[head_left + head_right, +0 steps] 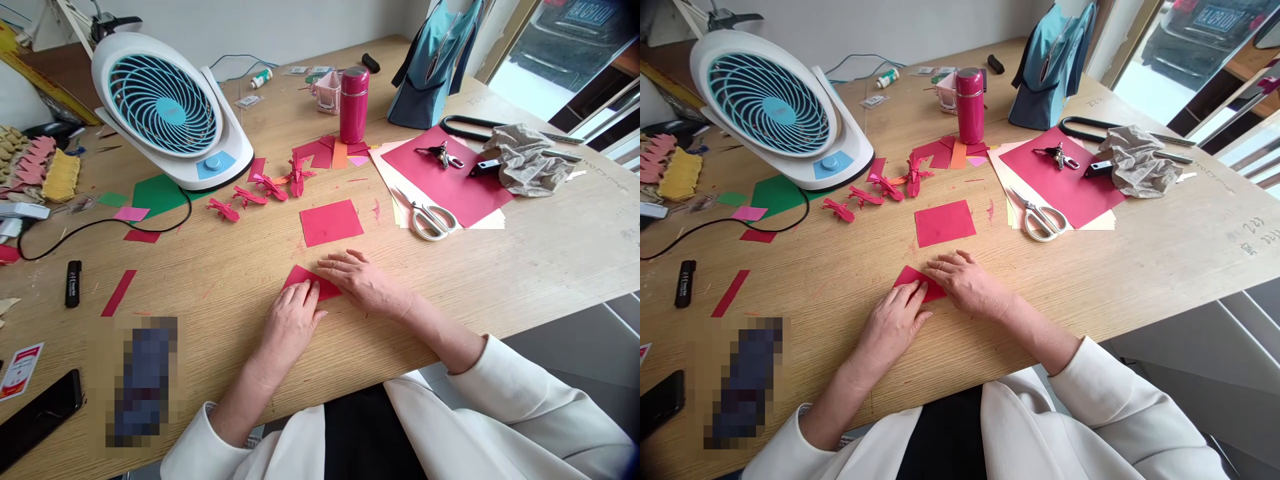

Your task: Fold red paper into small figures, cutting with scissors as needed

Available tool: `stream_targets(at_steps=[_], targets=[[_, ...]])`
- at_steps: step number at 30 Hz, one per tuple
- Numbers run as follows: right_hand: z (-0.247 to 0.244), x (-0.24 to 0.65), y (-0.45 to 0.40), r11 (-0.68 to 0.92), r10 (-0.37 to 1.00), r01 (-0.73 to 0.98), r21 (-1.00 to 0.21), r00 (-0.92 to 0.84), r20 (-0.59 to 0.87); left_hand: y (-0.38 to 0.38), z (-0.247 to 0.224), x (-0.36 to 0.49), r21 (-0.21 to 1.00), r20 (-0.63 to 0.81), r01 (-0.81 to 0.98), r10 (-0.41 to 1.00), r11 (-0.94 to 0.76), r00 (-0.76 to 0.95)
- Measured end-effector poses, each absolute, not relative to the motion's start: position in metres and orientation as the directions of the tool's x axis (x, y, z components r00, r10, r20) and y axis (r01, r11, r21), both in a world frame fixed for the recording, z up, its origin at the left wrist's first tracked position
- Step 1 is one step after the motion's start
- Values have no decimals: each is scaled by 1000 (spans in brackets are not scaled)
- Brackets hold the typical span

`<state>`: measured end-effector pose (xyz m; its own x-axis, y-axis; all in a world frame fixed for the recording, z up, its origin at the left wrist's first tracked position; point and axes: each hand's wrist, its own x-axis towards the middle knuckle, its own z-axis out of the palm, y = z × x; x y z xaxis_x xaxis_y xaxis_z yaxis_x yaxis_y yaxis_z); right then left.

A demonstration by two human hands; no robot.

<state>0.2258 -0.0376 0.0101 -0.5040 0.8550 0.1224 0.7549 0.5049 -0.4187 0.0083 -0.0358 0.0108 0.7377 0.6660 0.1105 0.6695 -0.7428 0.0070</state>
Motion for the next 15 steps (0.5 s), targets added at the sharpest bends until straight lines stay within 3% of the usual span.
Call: stream_targets(at_steps=[8,15], targets=[[6,238,-40,567,806,694,-443,-579,125,-50,15,17,-52,15,720,720,-692,694],[10,224,-29,573,809,758,-311,-584,68,-58,13,21,-64,-7,737,739,-673,674]])
